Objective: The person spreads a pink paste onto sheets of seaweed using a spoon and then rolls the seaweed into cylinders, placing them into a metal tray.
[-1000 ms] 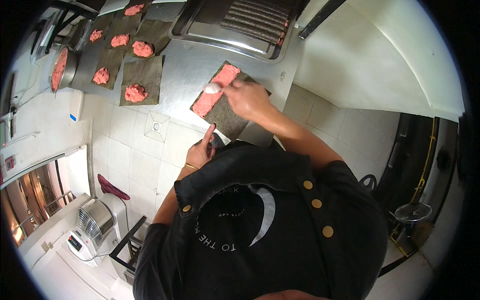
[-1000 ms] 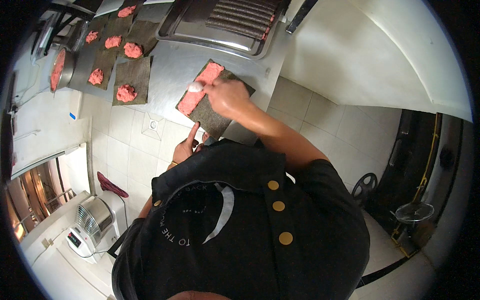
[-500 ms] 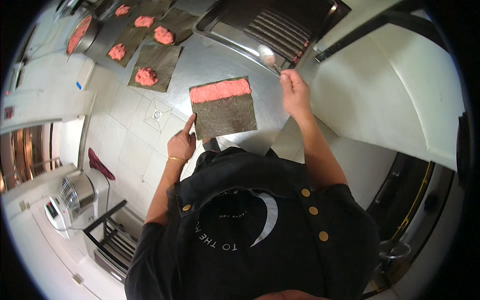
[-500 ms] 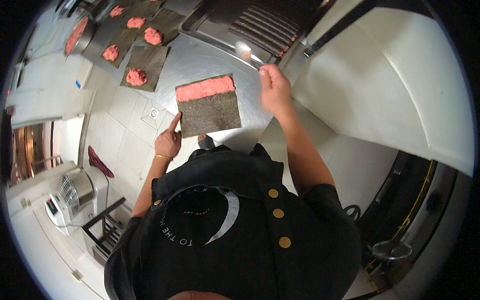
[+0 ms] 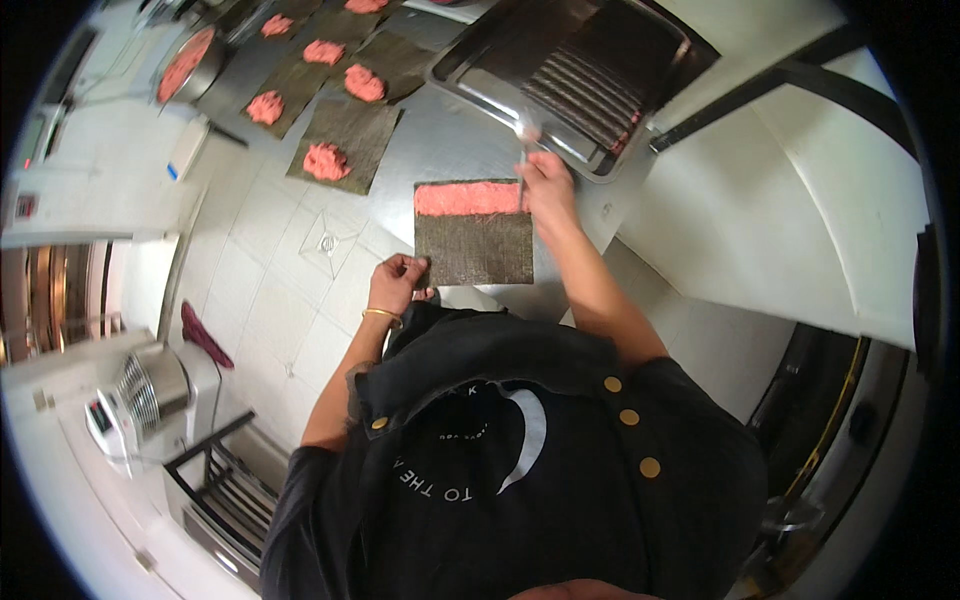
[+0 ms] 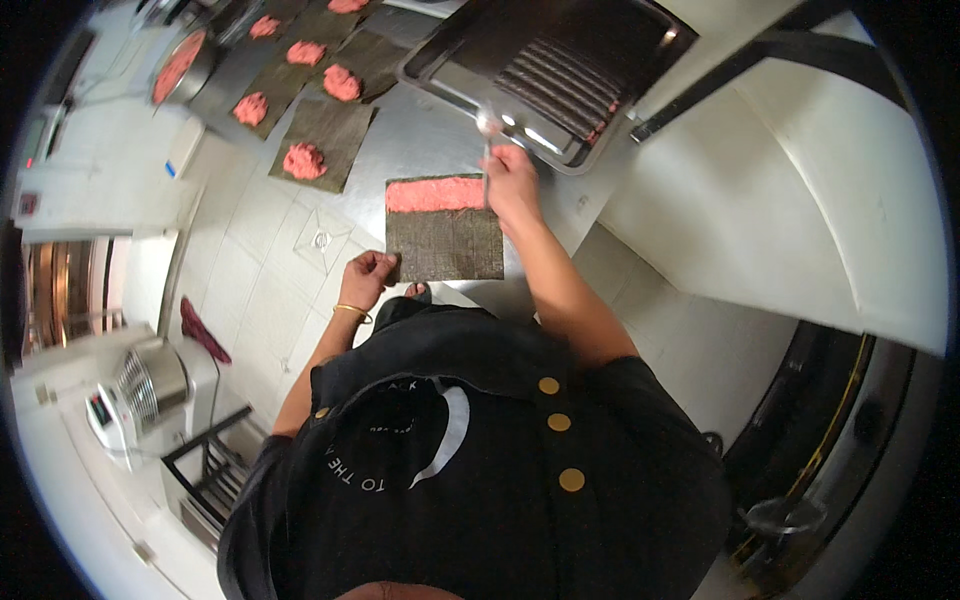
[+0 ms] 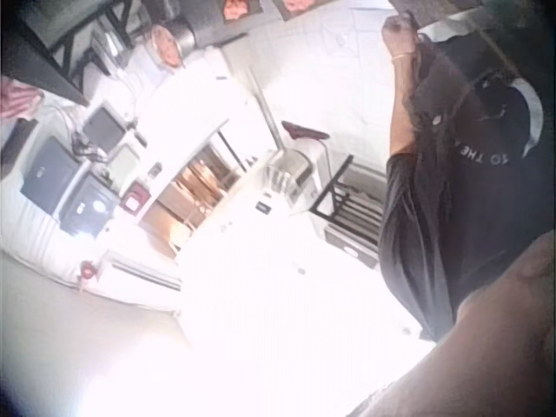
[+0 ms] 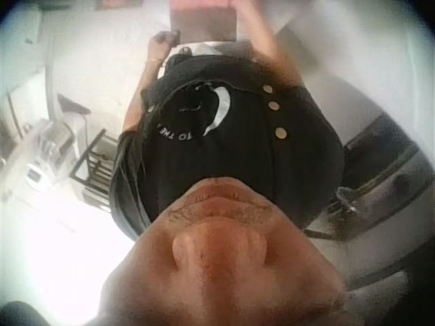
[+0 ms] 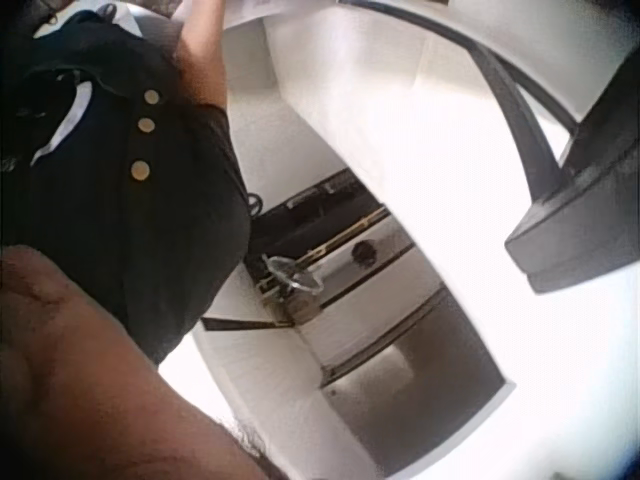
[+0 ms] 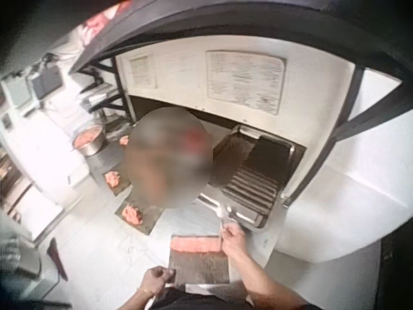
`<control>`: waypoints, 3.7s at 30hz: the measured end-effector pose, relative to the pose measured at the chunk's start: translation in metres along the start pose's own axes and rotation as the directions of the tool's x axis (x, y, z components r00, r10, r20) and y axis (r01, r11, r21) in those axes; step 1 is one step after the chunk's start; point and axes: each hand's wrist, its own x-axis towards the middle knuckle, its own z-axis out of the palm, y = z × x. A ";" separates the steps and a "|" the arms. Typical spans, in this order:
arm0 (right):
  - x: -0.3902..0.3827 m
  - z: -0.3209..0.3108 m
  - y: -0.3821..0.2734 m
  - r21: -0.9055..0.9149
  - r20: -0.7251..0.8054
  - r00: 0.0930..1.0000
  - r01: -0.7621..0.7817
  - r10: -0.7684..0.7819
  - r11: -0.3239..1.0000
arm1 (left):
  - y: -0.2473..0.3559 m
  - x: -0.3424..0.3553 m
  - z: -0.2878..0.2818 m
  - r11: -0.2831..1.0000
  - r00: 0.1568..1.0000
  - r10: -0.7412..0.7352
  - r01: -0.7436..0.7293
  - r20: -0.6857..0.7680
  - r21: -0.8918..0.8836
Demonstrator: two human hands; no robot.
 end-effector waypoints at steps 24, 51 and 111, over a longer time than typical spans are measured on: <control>-0.211 0.056 0.032 -0.689 -0.428 0.890 -0.210 -0.155 0.693 | 0.029 0.075 -0.058 0.939 0.607 -0.283 0.017 0.742 0.345; -0.132 0.033 0.019 -0.846 0.405 0.887 0.456 -0.223 0.276 | 0.175 0.183 0.028 -0.253 0.193 0.237 -0.934 0.952 0.252; -0.204 0.017 0.071 -0.858 0.276 0.810 0.451 -0.517 0.248 | -0.001 0.093 -0.079 -0.128 0.224 0.692 -0.898 0.686 0.422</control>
